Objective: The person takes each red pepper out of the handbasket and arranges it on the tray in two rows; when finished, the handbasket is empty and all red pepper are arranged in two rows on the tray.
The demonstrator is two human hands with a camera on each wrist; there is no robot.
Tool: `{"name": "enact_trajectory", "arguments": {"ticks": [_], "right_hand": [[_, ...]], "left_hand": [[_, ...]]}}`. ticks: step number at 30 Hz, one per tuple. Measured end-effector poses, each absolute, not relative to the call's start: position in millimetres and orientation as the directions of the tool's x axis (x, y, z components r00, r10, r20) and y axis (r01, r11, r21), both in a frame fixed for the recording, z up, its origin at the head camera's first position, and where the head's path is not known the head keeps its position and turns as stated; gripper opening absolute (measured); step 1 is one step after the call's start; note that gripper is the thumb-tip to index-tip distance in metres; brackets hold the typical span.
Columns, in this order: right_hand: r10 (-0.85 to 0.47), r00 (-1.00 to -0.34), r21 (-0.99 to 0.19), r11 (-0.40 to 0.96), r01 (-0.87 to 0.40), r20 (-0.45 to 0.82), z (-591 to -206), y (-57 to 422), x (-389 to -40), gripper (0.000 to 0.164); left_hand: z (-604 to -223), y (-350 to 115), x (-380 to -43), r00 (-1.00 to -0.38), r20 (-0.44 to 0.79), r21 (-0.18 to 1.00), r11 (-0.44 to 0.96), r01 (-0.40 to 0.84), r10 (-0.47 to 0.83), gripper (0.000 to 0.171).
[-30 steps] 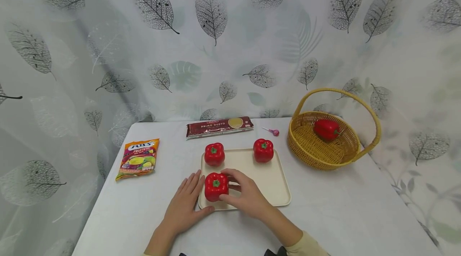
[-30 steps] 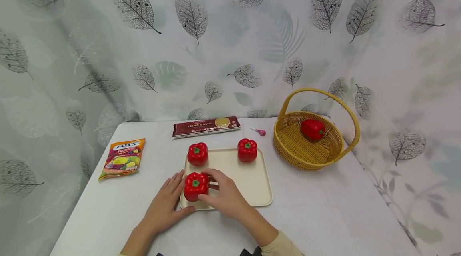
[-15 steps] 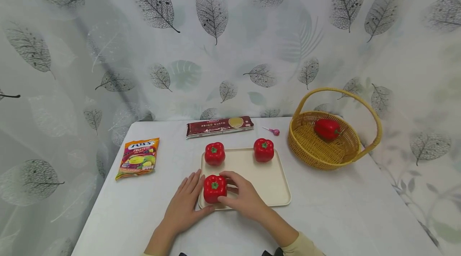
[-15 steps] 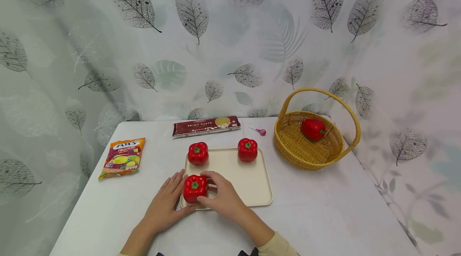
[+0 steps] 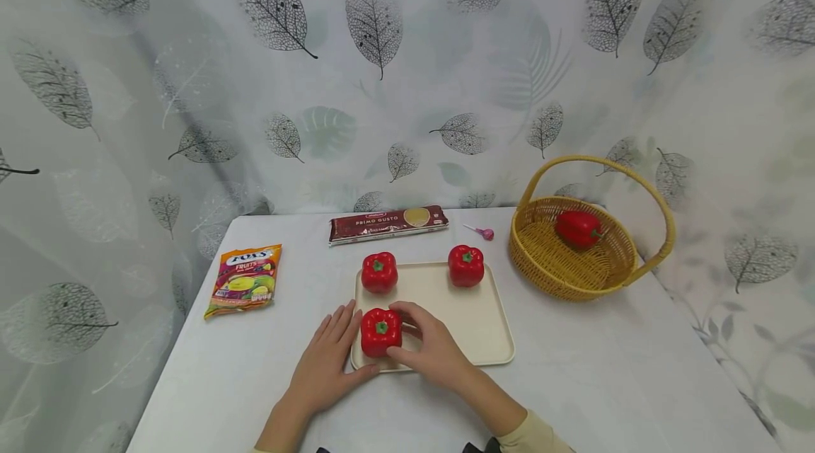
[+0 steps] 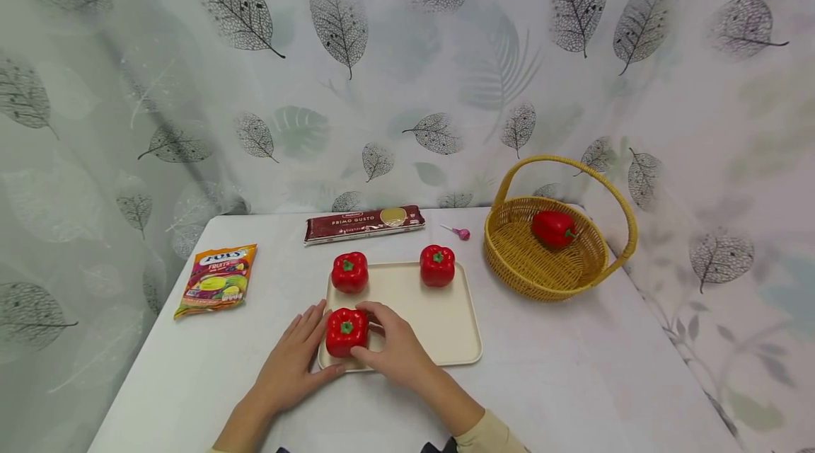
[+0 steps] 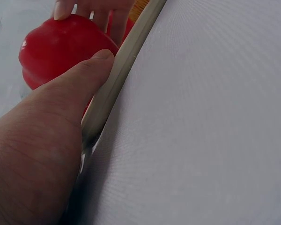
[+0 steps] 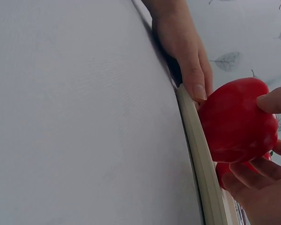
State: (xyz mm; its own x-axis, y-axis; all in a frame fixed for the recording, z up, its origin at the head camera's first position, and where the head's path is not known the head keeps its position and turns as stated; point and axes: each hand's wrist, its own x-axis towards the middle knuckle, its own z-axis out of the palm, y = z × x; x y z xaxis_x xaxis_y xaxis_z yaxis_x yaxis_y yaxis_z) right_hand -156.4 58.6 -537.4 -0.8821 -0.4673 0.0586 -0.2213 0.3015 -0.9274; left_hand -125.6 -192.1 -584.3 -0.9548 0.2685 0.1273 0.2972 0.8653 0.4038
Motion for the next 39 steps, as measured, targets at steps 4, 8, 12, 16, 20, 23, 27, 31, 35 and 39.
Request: {"name": "enact_trajectory", "arguments": {"ticks": [4,8,12,16,20,23,27,31,35,39], "right_hand": [[-0.475,-0.877,-0.919,0.314,-0.240,0.067,-538.7,58.9,-156.7,0.079],[-0.488,-0.869,-0.917,0.305,-0.258,0.083,-540.4,58.9,-156.3,0.081],[-0.497,-0.863,-0.918,0.293,-0.268,0.093,-540.0,59.2,-155.5,0.083],[-0.496,-0.863,-0.917,0.293,-0.270,0.096,-539.3,59.4,-154.9,0.082],[-0.493,-0.866,-0.921,0.292,-0.259,0.088,-538.9,59.6,-154.5,0.082],[-0.489,-0.868,-0.921,0.295,-0.255,0.084,-539.2,59.6,-154.1,0.082],[-0.486,-0.869,-0.916,0.304,-0.261,0.087,-540.7,59.1,-154.0,0.082],[-0.487,-0.869,-0.913,0.312,-0.264,0.084,-541.3,59.0,-154.4,0.083],[-0.483,-0.872,-0.911,0.320,-0.262,0.081,-540.6,59.3,-154.9,0.084],[-0.481,-0.873,-0.907,0.329,-0.264,0.079,-540.0,59.2,-155.2,0.084]], "left_hand": [[-585.9,-192.2,-126.1,-0.956,0.124,0.400,0.869,0.292,0.265,0.113],[-585.6,-192.1,-125.6,-0.956,0.132,0.402,0.867,0.293,0.262,0.113],[-585.3,-192.2,-125.7,-0.958,0.119,0.407,0.868,0.287,0.261,0.114],[-585.8,-192.1,-125.6,-0.956,0.132,0.405,0.866,0.293,0.262,0.113],[-585.6,-192.3,-125.2,-0.955,0.136,0.398,0.869,0.295,0.262,0.113],[-584.8,-192.0,-124.7,-0.956,0.132,0.396,0.870,0.294,0.263,0.112],[-584.3,-191.5,-124.7,-0.956,0.128,0.397,0.870,0.294,0.264,0.112],[-584.1,-191.4,-125.1,-0.956,0.130,0.397,0.869,0.293,0.263,0.113],[-584.5,-191.8,-125.5,-0.957,0.126,0.403,0.868,0.289,0.261,0.114],[-584.9,-192.2,-126.1,-0.959,0.110,0.405,0.869,0.283,0.261,0.114]]}}
